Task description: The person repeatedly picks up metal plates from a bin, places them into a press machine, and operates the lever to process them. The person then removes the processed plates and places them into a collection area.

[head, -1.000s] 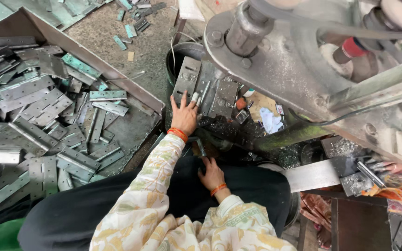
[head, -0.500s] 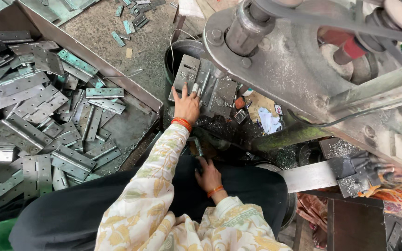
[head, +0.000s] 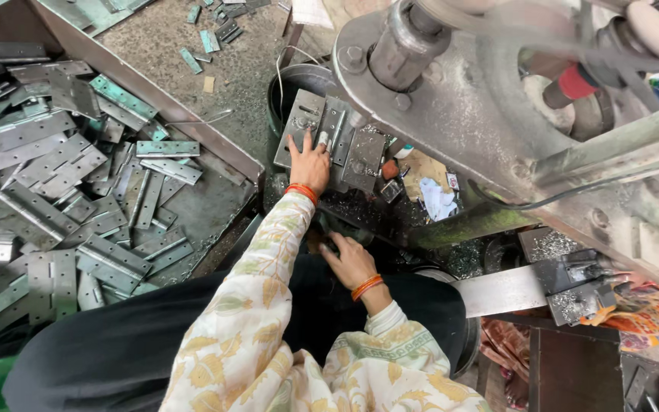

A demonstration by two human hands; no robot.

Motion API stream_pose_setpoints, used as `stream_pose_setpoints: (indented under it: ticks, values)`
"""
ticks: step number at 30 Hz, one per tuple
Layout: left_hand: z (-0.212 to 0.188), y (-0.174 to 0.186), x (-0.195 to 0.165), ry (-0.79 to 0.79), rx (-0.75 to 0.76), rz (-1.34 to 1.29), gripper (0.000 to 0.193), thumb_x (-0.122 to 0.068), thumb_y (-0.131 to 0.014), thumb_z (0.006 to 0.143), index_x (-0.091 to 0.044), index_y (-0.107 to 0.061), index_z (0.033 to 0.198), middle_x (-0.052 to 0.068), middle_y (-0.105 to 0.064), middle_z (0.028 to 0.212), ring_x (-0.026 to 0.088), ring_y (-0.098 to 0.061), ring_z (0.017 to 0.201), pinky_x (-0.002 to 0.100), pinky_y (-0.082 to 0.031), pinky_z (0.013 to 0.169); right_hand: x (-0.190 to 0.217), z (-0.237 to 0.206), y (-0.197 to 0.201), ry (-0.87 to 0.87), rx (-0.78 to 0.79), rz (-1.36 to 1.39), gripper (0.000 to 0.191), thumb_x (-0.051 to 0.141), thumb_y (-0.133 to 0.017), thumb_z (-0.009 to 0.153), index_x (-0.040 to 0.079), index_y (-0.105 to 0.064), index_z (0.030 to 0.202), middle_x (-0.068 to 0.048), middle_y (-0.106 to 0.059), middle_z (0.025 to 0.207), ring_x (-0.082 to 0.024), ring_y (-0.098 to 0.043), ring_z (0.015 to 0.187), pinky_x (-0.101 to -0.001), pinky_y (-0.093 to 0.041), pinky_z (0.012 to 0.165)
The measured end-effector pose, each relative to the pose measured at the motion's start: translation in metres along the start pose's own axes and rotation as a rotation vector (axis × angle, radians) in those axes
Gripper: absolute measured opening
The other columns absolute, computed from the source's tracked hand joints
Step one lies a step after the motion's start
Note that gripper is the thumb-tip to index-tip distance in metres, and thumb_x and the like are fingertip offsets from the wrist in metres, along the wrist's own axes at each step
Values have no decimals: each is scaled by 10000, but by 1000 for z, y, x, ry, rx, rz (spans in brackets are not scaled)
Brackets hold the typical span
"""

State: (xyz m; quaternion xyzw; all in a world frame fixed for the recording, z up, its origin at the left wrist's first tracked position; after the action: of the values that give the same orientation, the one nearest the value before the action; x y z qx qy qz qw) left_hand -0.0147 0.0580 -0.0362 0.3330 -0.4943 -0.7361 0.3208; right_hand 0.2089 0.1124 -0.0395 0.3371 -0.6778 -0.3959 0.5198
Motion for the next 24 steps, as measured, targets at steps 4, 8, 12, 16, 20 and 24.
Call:
stream_pose_setpoints:
  ticks: [4, 8, 12, 16, 20, 24]
  values:
    - [17, 0, 1, 10, 93, 10, 370, -290, -443, 1058, -128, -739, 1209, 5, -607, 1432, 351, -261, 1528, 748, -106, 1177, 3, -6, -12, 24, -85, 6, 501, 426, -638, 908, 80, -641, 1269, -176, -677, 1185, -406, -667, 1034, -475, -556, 840]
    - [12, 2, 7, 17, 5, -6, 376, -264, -455, 1023, -133, -728, 1246, 2, -616, 1404, 355, -271, 1509, 760, -103, 1169, -2, -18, -25, 46, -210, 161, 437, 417, -618, 959, 97, -664, 1253, -147, -709, 1206, -380, -687, 1077, -449, -569, 886]
    - [0, 4, 7, 19, 0, 21, 371, -265, -470, 992, -147, -725, 1234, 9, -602, 1436, 365, -265, 1506, 758, -96, 1150, -1, -15, -22, -34, -33, 28, 452, 436, -604, 945, 113, -654, 1257, -161, -688, 1182, -398, -669, 1056, -477, -555, 848]
    - [-2, 8, 3, 20, 28, -14, 386, -264, -470, 1010, -147, -699, 1298, -10, -615, 1407, 365, -258, 1516, 780, -79, 1161, 13, 3, 5, 1, 23, -43, 466, 481, -582, 969, 138, -665, 1274, -185, -698, 1130, -409, -673, 1040, -490, -559, 846]
    - [4, 9, 0, 15, 67, 7, 397, -284, -466, 1010, -149, -695, 1305, -9, -607, 1420, 365, -245, 1520, 786, -69, 1152, 12, 17, 12, -26, 73, -144, 511, 500, -609, 943, 141, -650, 1303, -218, -684, 1132, -419, -681, 1018, -499, -561, 854]
    - [10, 7, 2, 10, 97, 30, 393, -277, -459, 1013, -161, -686, 1312, -9, -592, 1439, 364, -226, 1529, 781, -57, 1157, 3, -1, -16, -33, -26, -66, 505, 480, -626, 925, 126, -638, 1285, -186, -671, 1193, -428, -677, 1020, -510, -563, 831]
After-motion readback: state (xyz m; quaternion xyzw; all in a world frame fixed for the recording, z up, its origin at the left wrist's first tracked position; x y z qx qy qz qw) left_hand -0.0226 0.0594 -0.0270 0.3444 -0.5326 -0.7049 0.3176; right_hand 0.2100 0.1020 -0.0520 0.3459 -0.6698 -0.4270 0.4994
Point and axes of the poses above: each hand's wrist, its own z-axis towards the middle knuckle, its own y-axis out of the back of the hand, x = y × z, the point moved 5 cm from there along z, towards the middle knuckle
